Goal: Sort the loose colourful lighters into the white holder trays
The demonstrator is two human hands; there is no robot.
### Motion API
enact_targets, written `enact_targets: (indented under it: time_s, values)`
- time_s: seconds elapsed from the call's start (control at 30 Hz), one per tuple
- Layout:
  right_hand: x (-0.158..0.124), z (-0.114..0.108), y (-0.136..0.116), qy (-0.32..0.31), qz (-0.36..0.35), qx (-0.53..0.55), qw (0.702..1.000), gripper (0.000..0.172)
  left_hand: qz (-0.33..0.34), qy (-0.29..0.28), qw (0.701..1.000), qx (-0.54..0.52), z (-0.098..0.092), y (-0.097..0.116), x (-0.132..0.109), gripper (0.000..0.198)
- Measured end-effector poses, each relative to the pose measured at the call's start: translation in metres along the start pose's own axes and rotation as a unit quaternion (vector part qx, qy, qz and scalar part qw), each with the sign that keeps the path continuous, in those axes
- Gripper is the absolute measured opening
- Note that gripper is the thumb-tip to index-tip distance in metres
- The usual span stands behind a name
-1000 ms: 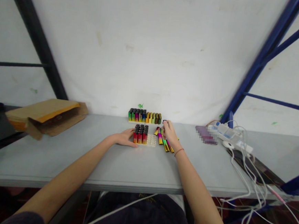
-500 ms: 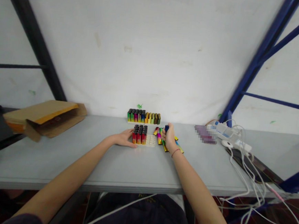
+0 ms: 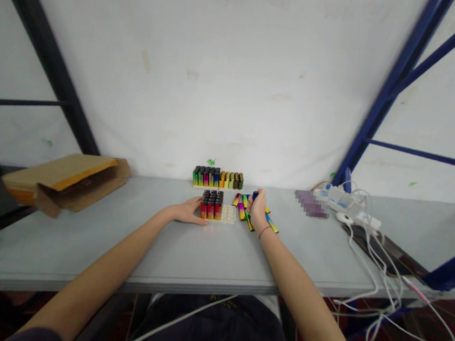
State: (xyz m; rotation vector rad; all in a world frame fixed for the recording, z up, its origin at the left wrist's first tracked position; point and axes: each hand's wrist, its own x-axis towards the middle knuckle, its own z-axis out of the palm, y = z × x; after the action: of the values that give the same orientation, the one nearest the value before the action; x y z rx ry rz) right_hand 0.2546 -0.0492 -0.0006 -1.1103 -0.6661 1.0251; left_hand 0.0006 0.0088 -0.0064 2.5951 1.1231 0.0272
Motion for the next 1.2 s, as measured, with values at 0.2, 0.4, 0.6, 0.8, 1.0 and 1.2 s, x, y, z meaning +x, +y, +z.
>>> enact_targets:
  time_s: [0.2,0.4,0.6,0.8,1.0,1.2]
  values:
    - [0.002,0.0,0.002,-0.012,0.006,0.024,1.0,0.044,-0.005,0.0,1.0,0.002,0.0,0.001,0.0,0.109]
    - [-0.001,0.003,0.001,-0.014,0.003,0.016,1.0,0.047,0.003,0.002,1.0,-0.003,-0.001,0.001,-0.001,0.11]
    - [-0.016,0.016,0.004,-0.073,0.022,0.012,0.997,0.047,0.003,0.009,1.0,-0.014,0.002,-0.001,0.0,0.109]
    - [-0.021,0.018,-0.001,-0.061,0.051,0.035,0.996,0.042,0.004,0.007,1.0,-0.016,0.002,-0.002,-0.001,0.11]
    - [-0.016,0.017,0.001,-0.041,0.018,0.014,0.999,0.039,0.006,0.01,1.0,-0.011,0.003,-0.004,0.001,0.108]
    - [-0.009,0.013,0.016,-0.107,-0.136,-0.091,0.981,0.035,0.003,0.006,1.0,-0.017,0.002,-0.002,0.0,0.108]
